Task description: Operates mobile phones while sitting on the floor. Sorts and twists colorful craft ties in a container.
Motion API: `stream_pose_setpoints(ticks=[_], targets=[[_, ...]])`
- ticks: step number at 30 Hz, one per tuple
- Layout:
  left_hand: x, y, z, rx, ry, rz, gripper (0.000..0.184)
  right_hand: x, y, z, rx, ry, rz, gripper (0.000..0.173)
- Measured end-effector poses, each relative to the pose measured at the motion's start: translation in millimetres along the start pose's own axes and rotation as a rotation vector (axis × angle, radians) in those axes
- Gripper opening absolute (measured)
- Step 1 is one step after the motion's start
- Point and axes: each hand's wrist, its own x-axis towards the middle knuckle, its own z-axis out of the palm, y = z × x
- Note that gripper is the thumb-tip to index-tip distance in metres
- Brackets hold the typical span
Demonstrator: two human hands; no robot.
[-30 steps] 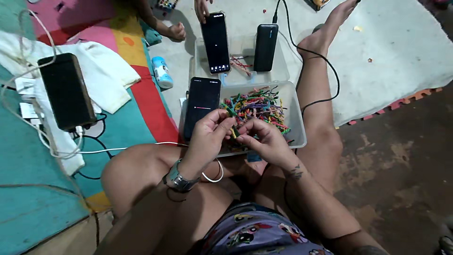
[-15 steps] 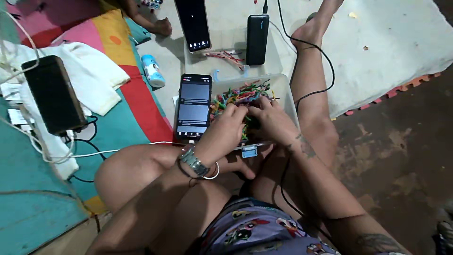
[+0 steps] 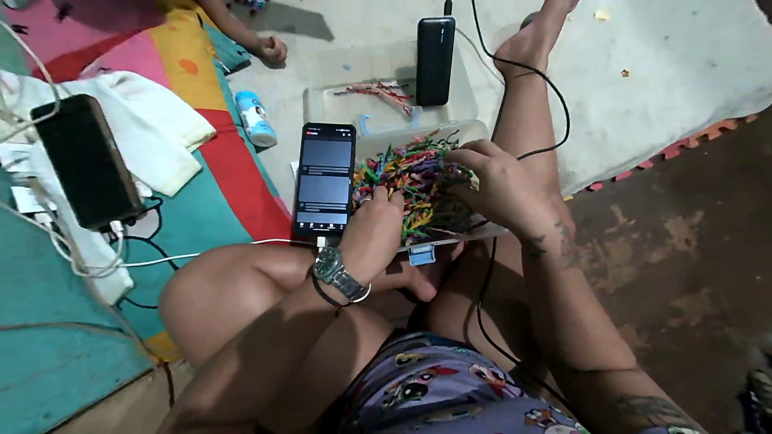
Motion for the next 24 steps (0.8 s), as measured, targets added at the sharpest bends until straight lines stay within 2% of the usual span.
stream_pose_setpoints(ticks=[2, 4, 6, 8, 10, 12, 16, 20, 24], targets=[[-4.0, 2.0, -2.0, -0.002, 0.020, 0.010, 0.033, -4.3, -10.0, -9.8, -0.009, 0.051, -0.024, 0.040], [-6.8, 3.5, -3.0, 0.024, 0.067, 0.041, 0.032, -6.8, -17.0, -9.0, -0.007, 0.111, -0.063, 0.022], [-8.7, 2.5, -1.8, 0.045, 0.127, 0.131, 0.027, -8.3, -17.9, 0.3, -0.013, 0.050, -0.050, 0.014], [-8.0, -1.1, 0.0, 0.011, 0.121, 0.265, 0.020, -7.6, -19.9, 9.7, -0.058, -0.089, 0.075, 0.017], [-4.9, -5.1, 2.0, -0.015, 0.031, 0.374, 0.018, -4.2, -22.3, 18.4, -0.087, -0.142, 0.153, 0.027], [-2.3, -5.9, 2.5, -0.021, -0.059, 0.369, 0.021, -1.2, -22.4, 25.5, -0.092, -0.152, 0.156, 0.036], [-0.3, -8.2, 3.8, -0.056, -0.076, 0.331, 0.024, 0.4, -17.6, 31.8, -0.027, -0.090, 0.093, 0.016], [0.4, -9.3, 4.7, -0.070, -0.093, 0.307, 0.026, -0.8, -18.5, 28.4, 0.014, 0.024, 0.009, 0.015], [0.3, -9.6, 4.8, -0.087, -0.123, 0.309, 0.027, -0.3, -18.7, 34.2, -0.004, 0.073, -0.022, 0.022]])
